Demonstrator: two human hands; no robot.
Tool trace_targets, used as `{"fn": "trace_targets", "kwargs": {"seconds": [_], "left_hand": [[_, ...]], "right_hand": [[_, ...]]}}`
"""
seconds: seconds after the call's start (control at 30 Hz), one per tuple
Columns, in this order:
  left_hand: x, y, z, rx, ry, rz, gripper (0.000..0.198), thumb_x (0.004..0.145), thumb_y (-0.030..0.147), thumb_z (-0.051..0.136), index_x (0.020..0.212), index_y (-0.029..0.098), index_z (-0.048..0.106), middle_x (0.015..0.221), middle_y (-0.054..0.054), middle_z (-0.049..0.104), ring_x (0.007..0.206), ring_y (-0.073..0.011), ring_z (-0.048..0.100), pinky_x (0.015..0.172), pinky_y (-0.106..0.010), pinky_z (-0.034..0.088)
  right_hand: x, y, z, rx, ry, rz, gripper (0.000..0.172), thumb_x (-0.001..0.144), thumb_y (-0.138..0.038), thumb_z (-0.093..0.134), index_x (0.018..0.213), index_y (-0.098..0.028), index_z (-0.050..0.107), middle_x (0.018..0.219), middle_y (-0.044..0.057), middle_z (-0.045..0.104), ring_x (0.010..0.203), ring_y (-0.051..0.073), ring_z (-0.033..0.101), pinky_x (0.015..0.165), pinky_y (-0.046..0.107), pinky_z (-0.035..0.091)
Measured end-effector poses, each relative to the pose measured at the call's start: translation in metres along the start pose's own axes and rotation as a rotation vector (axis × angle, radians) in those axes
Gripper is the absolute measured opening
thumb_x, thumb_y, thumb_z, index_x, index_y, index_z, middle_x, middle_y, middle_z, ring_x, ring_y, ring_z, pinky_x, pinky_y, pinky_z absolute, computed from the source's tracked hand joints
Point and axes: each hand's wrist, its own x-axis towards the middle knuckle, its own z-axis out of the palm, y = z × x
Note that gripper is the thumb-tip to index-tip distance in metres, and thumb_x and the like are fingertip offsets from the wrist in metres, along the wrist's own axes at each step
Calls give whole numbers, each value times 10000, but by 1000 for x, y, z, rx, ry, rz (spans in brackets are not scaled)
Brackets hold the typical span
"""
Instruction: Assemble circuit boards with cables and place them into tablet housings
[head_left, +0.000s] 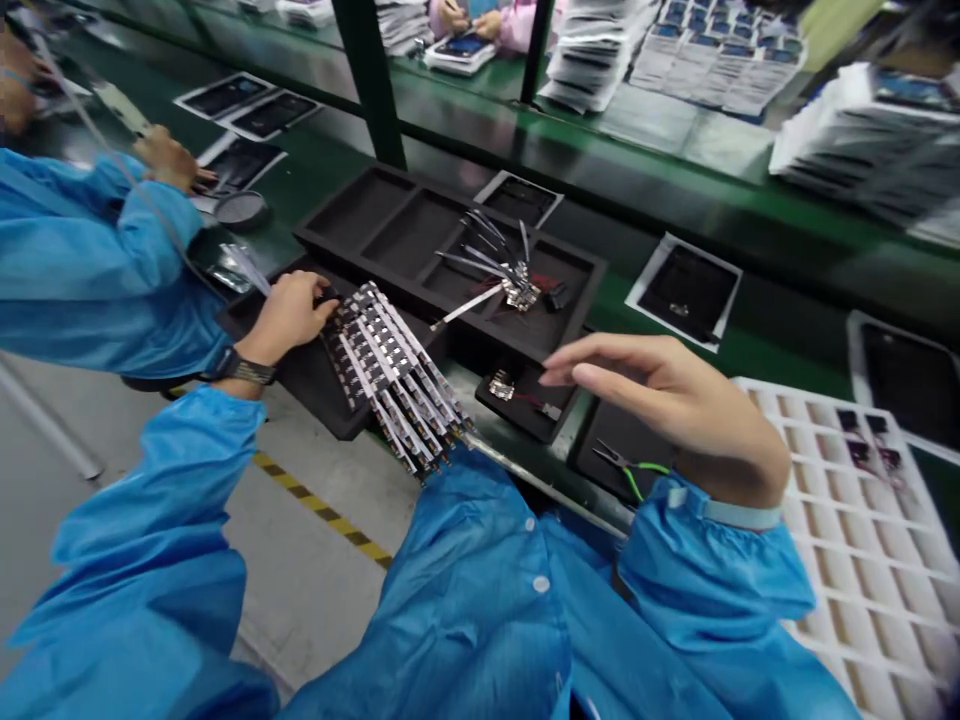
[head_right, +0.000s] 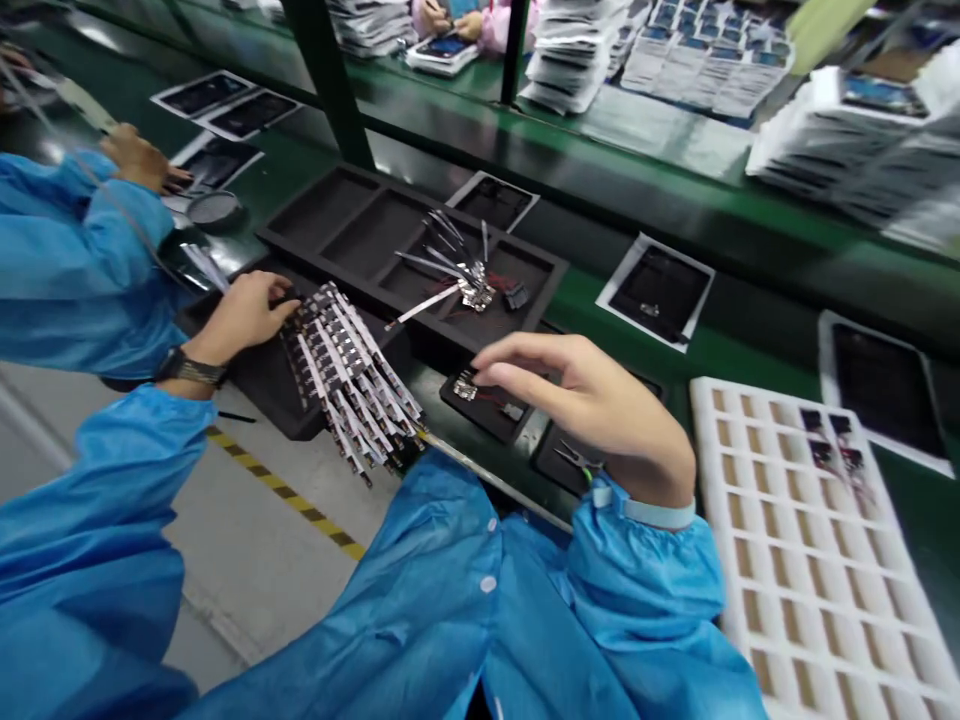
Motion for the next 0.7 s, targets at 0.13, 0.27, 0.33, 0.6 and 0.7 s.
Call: {"fn": "trace_targets", "kwargs": {"seconds": [0.13,0.27,0.33,0.6,0.7], "left_hand": [[3,4,-8,28,-59,-32,464,908,330,610,1223,4,711,1122,-190,716,1009,-268,594,1033,-420,516],[4,14,-15,23,-97,-95,521,895,341,600,1262,-16,695,1163,-208,724,993,-263,607,1017,-408,529],[-3,26,-22,32,-8,-86,562,917,384,583,1297,-17,683,1216,-226,714,1083,-299,611,1076,-453,504],[-41,87,-66,-36,234,86,365,1004,410,556,1172,135,727,1235,-139,704,1237,-312,589,1170,-477,434],[-42,85,-70,-39,124,40,328,957,340,619,1153,98,722,1220,-150,709,1190,-299,594,1175,-493,439]], "right_hand": [[-33,91,16,-234,92,221,281,987,-401,690,1177,-205,755,1178,97,808,1060,283,749,949,423,580],[-29,144,65,-563,150,239,337,921,-257,709,1242,-154,715,1234,154,751,1183,332,643,1028,460,502],[-23,149,81,-720,175,245,338,917,-258,712,1237,-150,710,1220,165,724,1180,353,591,998,466,471],[-6,137,87,-943,74,279,206,969,-284,684,1098,-133,740,1158,189,721,1160,367,559,940,456,395],[-3,134,80,-952,35,290,218,974,-287,665,1083,-113,739,1103,205,754,1107,365,595,922,445,387]]}}
